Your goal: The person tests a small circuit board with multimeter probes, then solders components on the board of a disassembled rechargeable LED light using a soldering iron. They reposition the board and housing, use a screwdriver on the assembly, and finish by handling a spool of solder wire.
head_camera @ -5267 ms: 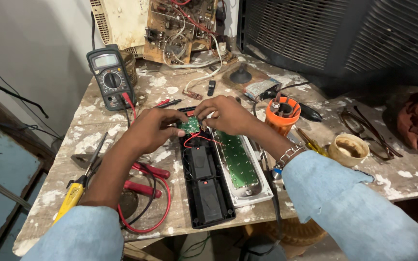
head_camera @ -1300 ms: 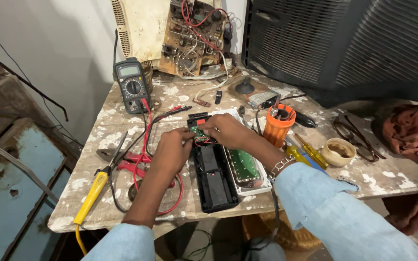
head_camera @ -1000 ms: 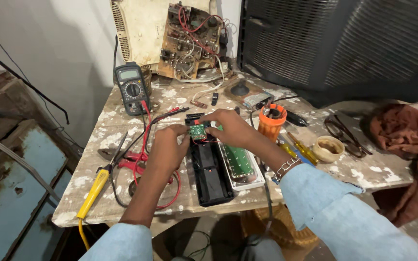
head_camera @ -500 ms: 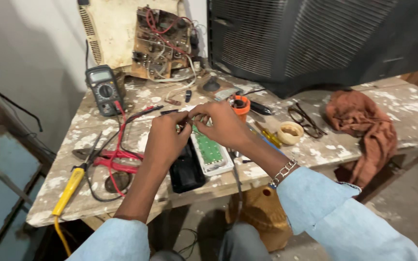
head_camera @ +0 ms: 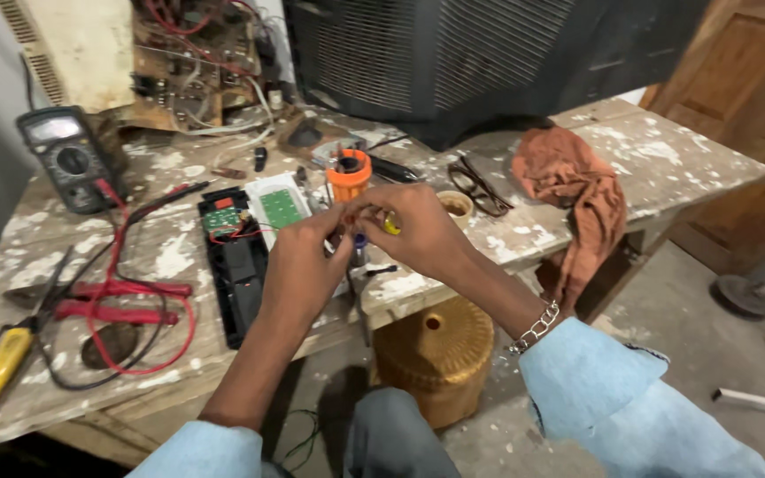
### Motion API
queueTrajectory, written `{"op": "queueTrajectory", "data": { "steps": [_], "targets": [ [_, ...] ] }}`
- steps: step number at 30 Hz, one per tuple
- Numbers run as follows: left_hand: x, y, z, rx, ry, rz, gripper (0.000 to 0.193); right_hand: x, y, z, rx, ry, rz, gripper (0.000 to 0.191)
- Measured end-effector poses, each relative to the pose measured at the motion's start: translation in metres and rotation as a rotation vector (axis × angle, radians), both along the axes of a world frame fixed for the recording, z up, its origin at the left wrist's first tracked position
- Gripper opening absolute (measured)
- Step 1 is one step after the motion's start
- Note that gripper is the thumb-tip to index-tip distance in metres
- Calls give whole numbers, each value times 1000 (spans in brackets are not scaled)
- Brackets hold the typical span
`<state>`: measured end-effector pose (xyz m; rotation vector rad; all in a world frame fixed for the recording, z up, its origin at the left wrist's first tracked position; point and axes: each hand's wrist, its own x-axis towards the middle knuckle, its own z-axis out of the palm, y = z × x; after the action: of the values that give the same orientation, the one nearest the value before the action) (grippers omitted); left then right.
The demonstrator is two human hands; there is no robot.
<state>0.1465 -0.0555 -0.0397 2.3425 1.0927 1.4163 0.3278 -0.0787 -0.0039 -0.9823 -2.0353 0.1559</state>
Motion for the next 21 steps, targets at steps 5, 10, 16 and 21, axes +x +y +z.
{"op": "queueTrajectory", "data": {
  "steps": [5, 10, 16, 21],
  "targets": [
    [23, -6, -19, 29, 15, -46, 42, 31, -9, -11, 23, 5, -9, 23],
    [39, -7, -40, 78, 122, -22, 41, 67, -12, -24, 8, 16, -119, 25],
    [51, 3, -63, 180, 110, -17, 35, 108, -4, -44, -112, -28, -353, 24],
    [54, 12, -73, 237, 191, 33, 24, 102, 4, -70, -98, -50, -275, 21]
  ]
}}
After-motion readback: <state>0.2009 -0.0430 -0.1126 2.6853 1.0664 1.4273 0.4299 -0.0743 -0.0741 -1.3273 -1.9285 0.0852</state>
